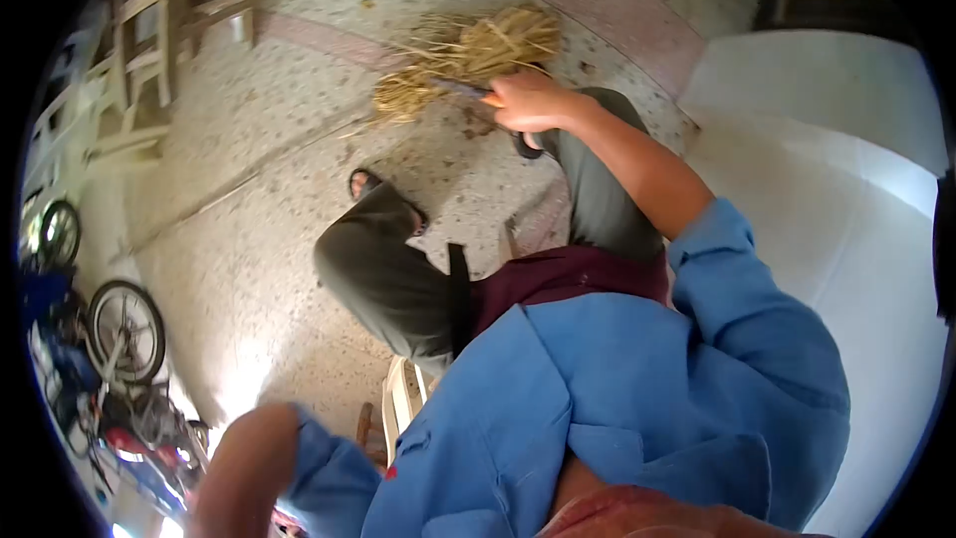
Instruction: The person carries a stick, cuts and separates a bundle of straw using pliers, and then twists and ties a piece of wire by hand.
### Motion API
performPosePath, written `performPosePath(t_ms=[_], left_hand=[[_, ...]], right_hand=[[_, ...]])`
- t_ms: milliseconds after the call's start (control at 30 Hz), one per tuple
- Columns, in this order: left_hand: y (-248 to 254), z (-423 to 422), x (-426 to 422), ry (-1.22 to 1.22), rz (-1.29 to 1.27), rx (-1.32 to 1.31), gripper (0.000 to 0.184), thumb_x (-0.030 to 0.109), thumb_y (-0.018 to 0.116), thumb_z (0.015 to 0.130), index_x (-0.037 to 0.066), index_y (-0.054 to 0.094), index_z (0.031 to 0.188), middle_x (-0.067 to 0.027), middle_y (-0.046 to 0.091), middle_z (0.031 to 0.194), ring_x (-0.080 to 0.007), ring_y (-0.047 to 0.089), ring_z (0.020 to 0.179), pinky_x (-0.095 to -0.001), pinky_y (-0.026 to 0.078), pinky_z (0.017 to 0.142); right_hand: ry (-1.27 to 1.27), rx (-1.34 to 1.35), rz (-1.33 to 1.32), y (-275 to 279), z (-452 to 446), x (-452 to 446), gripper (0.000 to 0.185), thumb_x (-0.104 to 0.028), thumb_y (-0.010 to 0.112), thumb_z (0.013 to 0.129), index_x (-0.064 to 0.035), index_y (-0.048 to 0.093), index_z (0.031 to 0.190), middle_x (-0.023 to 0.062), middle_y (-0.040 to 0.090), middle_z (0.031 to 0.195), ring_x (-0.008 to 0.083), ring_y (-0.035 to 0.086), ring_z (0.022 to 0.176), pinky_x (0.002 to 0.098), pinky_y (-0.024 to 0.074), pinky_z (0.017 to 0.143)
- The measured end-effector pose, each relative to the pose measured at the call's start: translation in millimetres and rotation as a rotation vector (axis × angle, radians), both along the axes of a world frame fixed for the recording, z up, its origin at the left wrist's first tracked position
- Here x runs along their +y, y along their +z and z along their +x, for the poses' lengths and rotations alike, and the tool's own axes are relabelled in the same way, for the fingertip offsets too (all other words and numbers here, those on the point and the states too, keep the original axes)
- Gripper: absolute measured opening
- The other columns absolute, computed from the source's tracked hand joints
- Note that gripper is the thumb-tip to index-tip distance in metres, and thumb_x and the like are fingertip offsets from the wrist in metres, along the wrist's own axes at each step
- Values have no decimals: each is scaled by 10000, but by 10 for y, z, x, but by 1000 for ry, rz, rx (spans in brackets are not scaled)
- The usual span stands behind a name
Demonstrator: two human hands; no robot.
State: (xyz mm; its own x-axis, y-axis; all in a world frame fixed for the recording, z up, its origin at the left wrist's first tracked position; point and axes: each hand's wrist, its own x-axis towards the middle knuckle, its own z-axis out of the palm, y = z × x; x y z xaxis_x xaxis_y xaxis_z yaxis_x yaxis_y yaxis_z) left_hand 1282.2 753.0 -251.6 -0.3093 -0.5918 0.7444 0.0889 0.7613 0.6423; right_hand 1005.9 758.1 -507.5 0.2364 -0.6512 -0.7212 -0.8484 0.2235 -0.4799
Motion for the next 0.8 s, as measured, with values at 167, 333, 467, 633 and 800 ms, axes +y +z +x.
performPosePath(t_ms=[167, 333, 467, 633, 800], left_hand=[[-194, -135, -325, -261, 48, 15, 310, 188, 397, 892, 46, 499, 1148, -120, 539, 1107, -207, 511, 1035, -332, 388, 914], [-171, -153, -559, -289, 108, 2, 312, 184, 373, 895, 30, 490, 1140, -141, 525, 1109, -223, 504, 1041, -346, 382, 919], [-22, -41, -140, -286, -5, 54, 315, 181, 354, 898, 18, 484, 1134, -158, 513, 1111, -236, 497, 1046, -356, 378, 923], [54, 256, 412, -263, -23, 132, 320, 176, 329, 901, 2, 475, 1127, -179, 499, 1114, -251, 490, 1052, -370, 373, 928], [415, 592, 976, -151, 6, 247, 326, 172, 305, 905, -13, 467, 1119, -200, 485, 1117, -267, 482, 1058, -383, 368, 932]], right_hand=[[45, -1, 33, 7, 59, -127, 238, -108, 463, 766, 59, 441, 935, 176, 541, 786, 328, 549, 721, 432, 405, 623], [23, -96, 79, 107, 71, -280, 218, -106, 482, 759, 55, 456, 903, 193, 541, 827, 329, 552, 756, 426, 409, 644], [-132, -3, -43, 81, 102, -185, 234, -109, 454, 782, 73, 539, 902, 230, 566, 916, 349, 549, 873, 449, 417, 684], [-218, 57, 1, 96, 76, -2, 216, -60, 450, 755, 93, 478, 904, 196, 513, 761, 251, 516, 643, 391, 371, 591], [-143, 115, 17, -262, -103, -16, 231, -78, 445, 796, 93, 458, 950, 149, 467, 760, 234, 414, 595, 389, 320, 550]])
